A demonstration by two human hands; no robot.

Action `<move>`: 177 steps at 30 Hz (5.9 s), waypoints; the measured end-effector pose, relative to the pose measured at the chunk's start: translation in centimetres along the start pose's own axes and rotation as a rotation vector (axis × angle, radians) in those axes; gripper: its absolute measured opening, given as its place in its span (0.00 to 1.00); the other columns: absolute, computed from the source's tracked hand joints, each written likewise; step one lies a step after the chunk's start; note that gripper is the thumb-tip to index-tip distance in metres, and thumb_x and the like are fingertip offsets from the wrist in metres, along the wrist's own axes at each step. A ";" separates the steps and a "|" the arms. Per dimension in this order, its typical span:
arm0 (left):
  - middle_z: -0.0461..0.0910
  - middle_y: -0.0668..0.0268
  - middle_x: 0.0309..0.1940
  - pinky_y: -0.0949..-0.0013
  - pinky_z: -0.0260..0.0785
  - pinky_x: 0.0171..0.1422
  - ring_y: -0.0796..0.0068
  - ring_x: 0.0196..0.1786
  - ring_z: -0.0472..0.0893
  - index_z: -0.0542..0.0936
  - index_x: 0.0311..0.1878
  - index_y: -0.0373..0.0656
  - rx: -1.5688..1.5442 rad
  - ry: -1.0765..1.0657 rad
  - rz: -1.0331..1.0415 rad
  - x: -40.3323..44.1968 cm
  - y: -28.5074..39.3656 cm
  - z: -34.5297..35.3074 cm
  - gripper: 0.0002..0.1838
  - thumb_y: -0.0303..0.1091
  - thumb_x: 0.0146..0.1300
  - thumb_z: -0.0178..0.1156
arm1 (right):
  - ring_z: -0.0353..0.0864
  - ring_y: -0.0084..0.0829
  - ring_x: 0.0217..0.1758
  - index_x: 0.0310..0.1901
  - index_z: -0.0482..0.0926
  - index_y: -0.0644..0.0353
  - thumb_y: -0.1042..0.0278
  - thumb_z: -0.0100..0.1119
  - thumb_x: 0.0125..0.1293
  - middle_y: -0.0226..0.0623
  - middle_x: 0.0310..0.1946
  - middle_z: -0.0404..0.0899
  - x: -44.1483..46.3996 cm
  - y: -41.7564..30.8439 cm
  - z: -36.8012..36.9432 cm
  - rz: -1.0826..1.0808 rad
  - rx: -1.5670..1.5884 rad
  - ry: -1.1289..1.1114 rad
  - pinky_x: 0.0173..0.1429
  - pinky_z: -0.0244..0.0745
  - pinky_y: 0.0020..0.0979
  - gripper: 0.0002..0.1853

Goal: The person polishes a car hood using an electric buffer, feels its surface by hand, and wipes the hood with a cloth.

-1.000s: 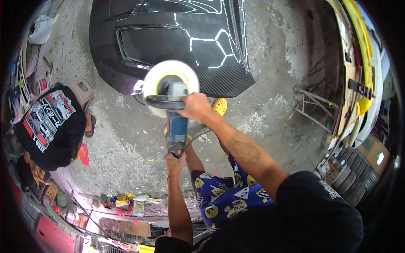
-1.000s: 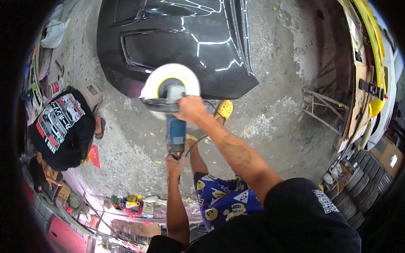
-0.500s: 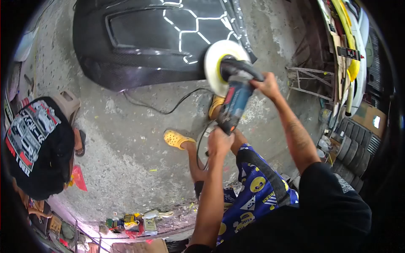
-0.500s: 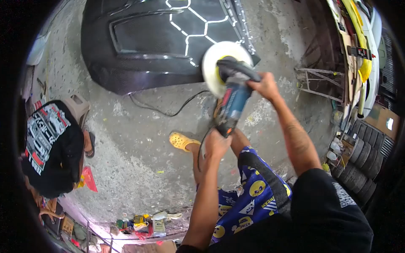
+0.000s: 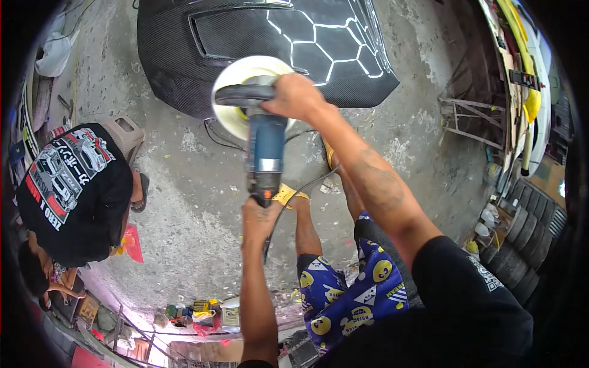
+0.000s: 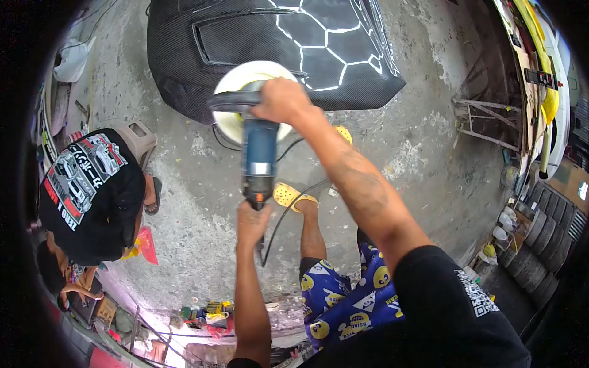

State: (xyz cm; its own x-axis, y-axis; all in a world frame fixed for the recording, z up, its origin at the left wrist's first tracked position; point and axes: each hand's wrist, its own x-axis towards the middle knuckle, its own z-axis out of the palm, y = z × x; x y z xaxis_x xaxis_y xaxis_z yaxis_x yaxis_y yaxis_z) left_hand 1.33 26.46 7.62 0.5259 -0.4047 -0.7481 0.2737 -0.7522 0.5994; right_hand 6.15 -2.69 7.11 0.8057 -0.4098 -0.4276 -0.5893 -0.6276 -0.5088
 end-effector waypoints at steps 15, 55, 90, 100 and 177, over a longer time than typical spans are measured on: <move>0.82 0.62 0.25 0.63 0.72 0.34 0.75 0.27 0.78 0.82 0.38 0.34 0.072 -0.056 -0.097 -0.2 3.3 0.3 0.14 0.35 0.54 0.69 | 0.87 0.50 0.36 0.29 0.87 0.61 0.51 0.72 0.53 0.49 0.27 0.85 -0.8 2.7 -2.0 0.037 0.108 -0.030 0.46 0.81 0.45 0.18; 0.85 0.44 0.42 0.46 0.76 0.50 0.38 0.48 0.83 0.78 0.53 0.40 0.514 -0.202 0.236 16.6 -17.8 -25.5 0.27 0.41 0.52 0.73 | 0.87 0.48 0.39 0.42 0.88 0.58 0.65 0.72 0.43 0.49 0.36 0.87 -5.0 -12.3 24.2 0.393 0.421 0.399 0.46 0.82 0.41 0.20; 0.84 0.54 0.29 0.60 0.75 0.41 0.61 0.30 0.83 0.81 0.37 0.33 0.361 -0.082 0.191 17.8 -25.9 -33.1 0.14 0.32 0.51 0.72 | 0.84 0.48 0.29 0.29 0.83 0.54 0.57 0.70 0.47 0.43 0.23 0.82 4.6 -23.6 29.4 0.186 0.251 0.287 0.34 0.78 0.45 0.12; 0.82 0.59 0.22 0.60 0.73 0.35 0.63 0.25 0.81 0.81 0.29 0.34 0.312 -0.069 0.138 20.2 -29.3 -35.1 0.08 0.29 0.51 0.68 | 0.86 0.49 0.31 0.29 0.83 0.55 0.59 0.74 0.46 0.44 0.24 0.84 7.5 -25.8 31.1 0.064 0.261 0.166 0.38 0.79 0.47 0.12; 0.84 0.61 0.39 0.47 0.65 0.60 0.59 0.52 0.81 0.81 0.34 0.48 1.105 -0.136 0.563 -26.3 -12.2 -35.1 0.07 0.35 0.53 0.68 | 0.62 0.20 0.19 0.21 0.75 0.70 0.66 0.69 0.56 0.30 0.12 0.65 -70.3 -22.7 -6.0 0.749 0.668 0.723 0.26 0.61 0.34 0.16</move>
State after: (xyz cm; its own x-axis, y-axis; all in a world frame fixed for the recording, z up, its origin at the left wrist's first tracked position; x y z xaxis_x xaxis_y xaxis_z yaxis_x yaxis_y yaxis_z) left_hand 12.41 64.55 29.99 0.2446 -0.8131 -0.5283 -0.8201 -0.4642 0.3347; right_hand -36.73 36.40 53.16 -0.0206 -0.9269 -0.3747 -0.6627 0.2932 -0.6890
